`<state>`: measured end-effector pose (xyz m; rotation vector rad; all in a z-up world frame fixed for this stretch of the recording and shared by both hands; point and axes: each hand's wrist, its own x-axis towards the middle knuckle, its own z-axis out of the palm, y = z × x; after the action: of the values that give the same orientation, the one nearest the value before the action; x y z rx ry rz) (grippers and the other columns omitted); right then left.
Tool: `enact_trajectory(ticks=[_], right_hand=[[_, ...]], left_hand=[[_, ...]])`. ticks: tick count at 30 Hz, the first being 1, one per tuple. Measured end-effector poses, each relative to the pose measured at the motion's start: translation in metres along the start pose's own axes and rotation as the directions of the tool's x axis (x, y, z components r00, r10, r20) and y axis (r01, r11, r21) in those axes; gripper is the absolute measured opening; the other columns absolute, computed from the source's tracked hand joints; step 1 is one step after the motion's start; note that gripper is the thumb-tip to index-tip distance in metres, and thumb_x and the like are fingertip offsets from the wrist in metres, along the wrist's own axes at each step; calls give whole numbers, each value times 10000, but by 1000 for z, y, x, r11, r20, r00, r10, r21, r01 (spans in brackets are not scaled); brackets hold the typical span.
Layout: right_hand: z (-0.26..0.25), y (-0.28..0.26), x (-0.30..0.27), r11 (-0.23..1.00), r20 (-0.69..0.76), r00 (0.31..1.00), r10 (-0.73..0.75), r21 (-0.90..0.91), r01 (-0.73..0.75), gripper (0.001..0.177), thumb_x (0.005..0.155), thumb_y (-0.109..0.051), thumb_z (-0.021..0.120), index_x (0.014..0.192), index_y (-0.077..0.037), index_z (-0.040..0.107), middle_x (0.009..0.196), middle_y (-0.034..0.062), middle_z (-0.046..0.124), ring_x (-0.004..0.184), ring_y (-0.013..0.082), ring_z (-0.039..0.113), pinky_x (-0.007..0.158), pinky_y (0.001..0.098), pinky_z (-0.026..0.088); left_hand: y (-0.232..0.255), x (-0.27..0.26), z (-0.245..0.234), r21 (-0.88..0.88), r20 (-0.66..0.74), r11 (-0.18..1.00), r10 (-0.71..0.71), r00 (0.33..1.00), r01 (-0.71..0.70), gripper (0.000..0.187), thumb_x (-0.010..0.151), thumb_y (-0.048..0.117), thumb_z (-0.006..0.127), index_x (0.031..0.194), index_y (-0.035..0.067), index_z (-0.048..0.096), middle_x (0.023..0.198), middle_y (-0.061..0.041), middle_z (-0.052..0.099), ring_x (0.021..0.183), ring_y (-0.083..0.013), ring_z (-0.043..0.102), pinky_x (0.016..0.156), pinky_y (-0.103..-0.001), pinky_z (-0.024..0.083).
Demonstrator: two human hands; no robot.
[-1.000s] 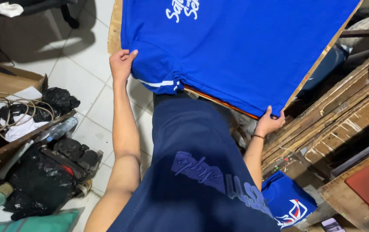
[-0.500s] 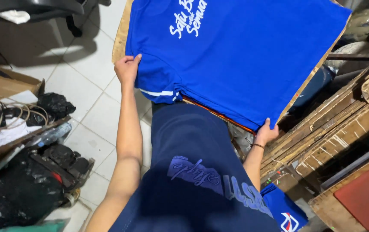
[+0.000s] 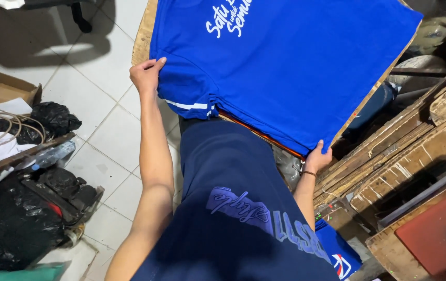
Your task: The person folds a blue t-shirt on a wooden board, smoothing it out and folding the sleeves and body. They then flip the shirt to fold the other side and place it on a stack. The process is repeated with another blue t-shirt.
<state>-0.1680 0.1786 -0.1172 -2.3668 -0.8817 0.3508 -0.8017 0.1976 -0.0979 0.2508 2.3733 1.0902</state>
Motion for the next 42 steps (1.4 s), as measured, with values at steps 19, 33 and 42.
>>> enact_trajectory(ticks=[19, 33, 42], right_hand=[[-8, 31, 15, 832, 203, 942, 268, 443, -332, 250, 853, -182, 822, 1007, -43, 683, 675, 74, 621, 440, 154, 652, 360, 208, 527], [-69, -40, -21, 974, 416, 907, -59, 221, -38, 476, 795, -77, 864, 1229, -83, 668, 930, 137, 616, 761, 107, 629, 705, 265, 574], [-77, -33, 20, 829, 373, 759, -534, 57, 556, 237, 840, -3, 837, 1000, -172, 790, 976, 74, 634, 879, 254, 640, 773, 340, 552]], left_hand=[[-37, 9, -13, 84, 361, 995, 12, 932, -45, 337, 764, 482, 903, 747, 203, 715, 605, 69, 607, 555, -53, 566, 520, -197, 460], [-51, -26, -58, 246, 707, 963, -103, 699, -107, 195, 792, 241, 828, 782, 98, 695, 612, -11, 607, 577, -110, 580, 572, -234, 479], [50, -76, -85, -18, 722, 992, -76, 688, 129, 128, 935, 207, 769, 997, 122, 694, 811, -6, 678, 740, -82, 666, 683, -285, 583]])
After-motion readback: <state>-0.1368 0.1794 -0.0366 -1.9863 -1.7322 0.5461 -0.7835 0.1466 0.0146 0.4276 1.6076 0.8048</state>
